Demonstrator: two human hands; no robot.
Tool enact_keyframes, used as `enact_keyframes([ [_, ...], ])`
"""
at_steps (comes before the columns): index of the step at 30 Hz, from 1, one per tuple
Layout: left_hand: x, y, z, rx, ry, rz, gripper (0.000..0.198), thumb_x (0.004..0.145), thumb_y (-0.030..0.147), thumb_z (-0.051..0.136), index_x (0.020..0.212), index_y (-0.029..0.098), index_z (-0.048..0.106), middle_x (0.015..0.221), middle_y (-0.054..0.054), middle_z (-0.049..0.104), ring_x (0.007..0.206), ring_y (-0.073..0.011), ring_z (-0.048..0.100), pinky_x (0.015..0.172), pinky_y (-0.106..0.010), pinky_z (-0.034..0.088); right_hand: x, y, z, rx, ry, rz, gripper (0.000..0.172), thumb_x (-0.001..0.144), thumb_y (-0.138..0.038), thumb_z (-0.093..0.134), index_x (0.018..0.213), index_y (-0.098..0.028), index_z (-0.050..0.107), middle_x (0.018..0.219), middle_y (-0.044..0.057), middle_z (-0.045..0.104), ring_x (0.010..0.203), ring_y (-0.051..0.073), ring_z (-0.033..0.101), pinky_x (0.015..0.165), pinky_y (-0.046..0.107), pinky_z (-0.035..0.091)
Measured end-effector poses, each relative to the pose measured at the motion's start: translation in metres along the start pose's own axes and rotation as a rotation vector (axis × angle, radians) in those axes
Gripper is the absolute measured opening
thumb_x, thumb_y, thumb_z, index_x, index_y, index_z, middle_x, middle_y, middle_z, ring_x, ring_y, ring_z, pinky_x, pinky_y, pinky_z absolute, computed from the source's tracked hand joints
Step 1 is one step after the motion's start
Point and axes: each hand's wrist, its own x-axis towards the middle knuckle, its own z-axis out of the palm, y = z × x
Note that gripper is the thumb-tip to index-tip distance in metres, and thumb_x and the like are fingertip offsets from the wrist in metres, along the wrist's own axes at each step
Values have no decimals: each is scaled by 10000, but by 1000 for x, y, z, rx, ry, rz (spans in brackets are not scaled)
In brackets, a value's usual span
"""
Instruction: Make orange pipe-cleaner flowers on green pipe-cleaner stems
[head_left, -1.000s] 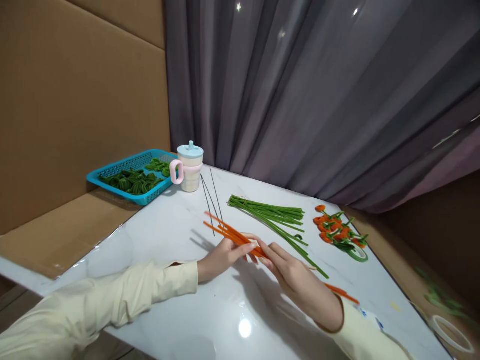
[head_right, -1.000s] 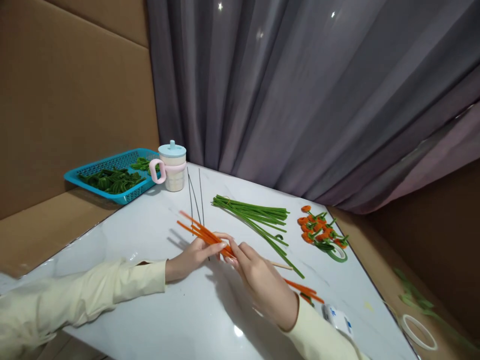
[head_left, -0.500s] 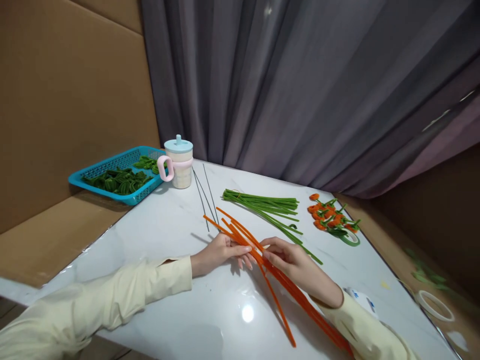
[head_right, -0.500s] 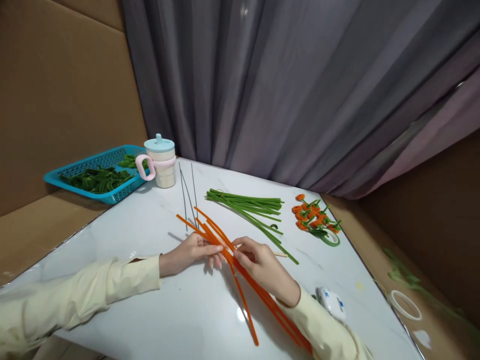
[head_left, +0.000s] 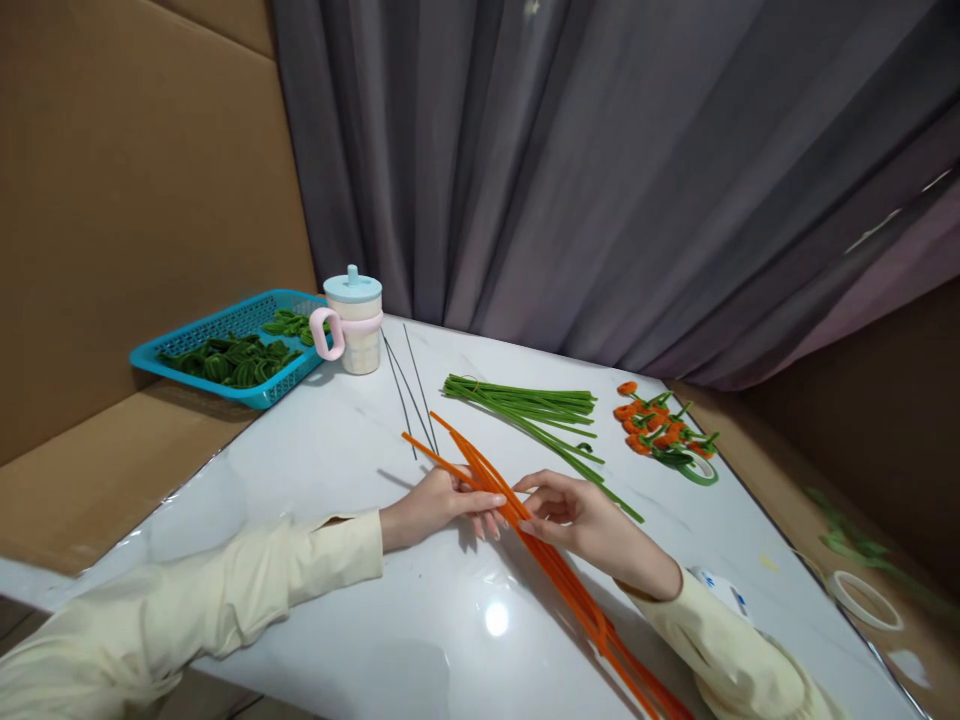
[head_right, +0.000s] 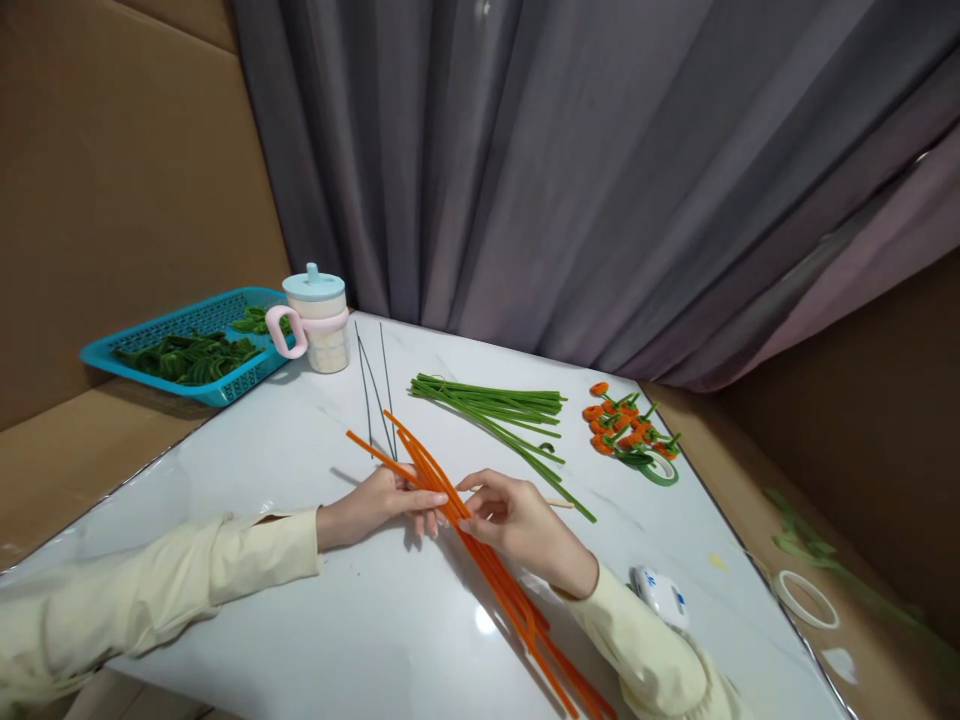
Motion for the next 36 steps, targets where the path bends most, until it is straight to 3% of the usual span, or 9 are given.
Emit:
enact_keyframes([
  [12,1,-6,-4,-54,-35,-22,264,736,316,677,797,59,666,735,-106,677,583,-135,627,527,-226,507,1,-2,-6,123,18,53,366,692,-317,661,964,-155,477,740,32,665,670,146,639,651,288,504],
  [16,-1,-6,-6,-163,-47,-76,185,720,240,678,784,69,651,674,-93,674,613,-168,656,545,-238,522,0,-5,-9,99,54,68,358,680,-312,662,952,-163,482,725,26,670,676,156,647,650,292,512],
  [20,0,-11,-10,-293,-78,-108,90,692,163,618,734,83,628,709,-99,680,658,-219,681,585,-292,545,-1,-2,-11,87,74,65,336,690,-297,649,960,-164,502,715,19,675,680,153,651,661,289,521],
  [25,3,-16,-15,-353,-81,-132,130,657,125,521,695,73,634,697,-120,685,630,-220,684,622,-299,541,1,0,-11,43,79,68,283,671,-355,672,855,-161,579,747,38,683,696,168,659,665,301,540],
  [32,1,-12,-10,-298,-63,-168,242,771,294,574,734,67,651,721,-122,691,648,-214,682,628,-292,545,1,-3,-5,73,37,67,256,678,-354,668,786,-161,539,706,24,662,668,143,638,639,270,508],
  [36,1,-11,-5,-133,-21,-185,339,736,399,663,770,63,639,741,-122,691,610,-194,678,586,-274,544,-1,-3,2,57,-6,61,227,685,-311,660,735,-168,492,652,-5,622,597,108,588,582,231,461],
])
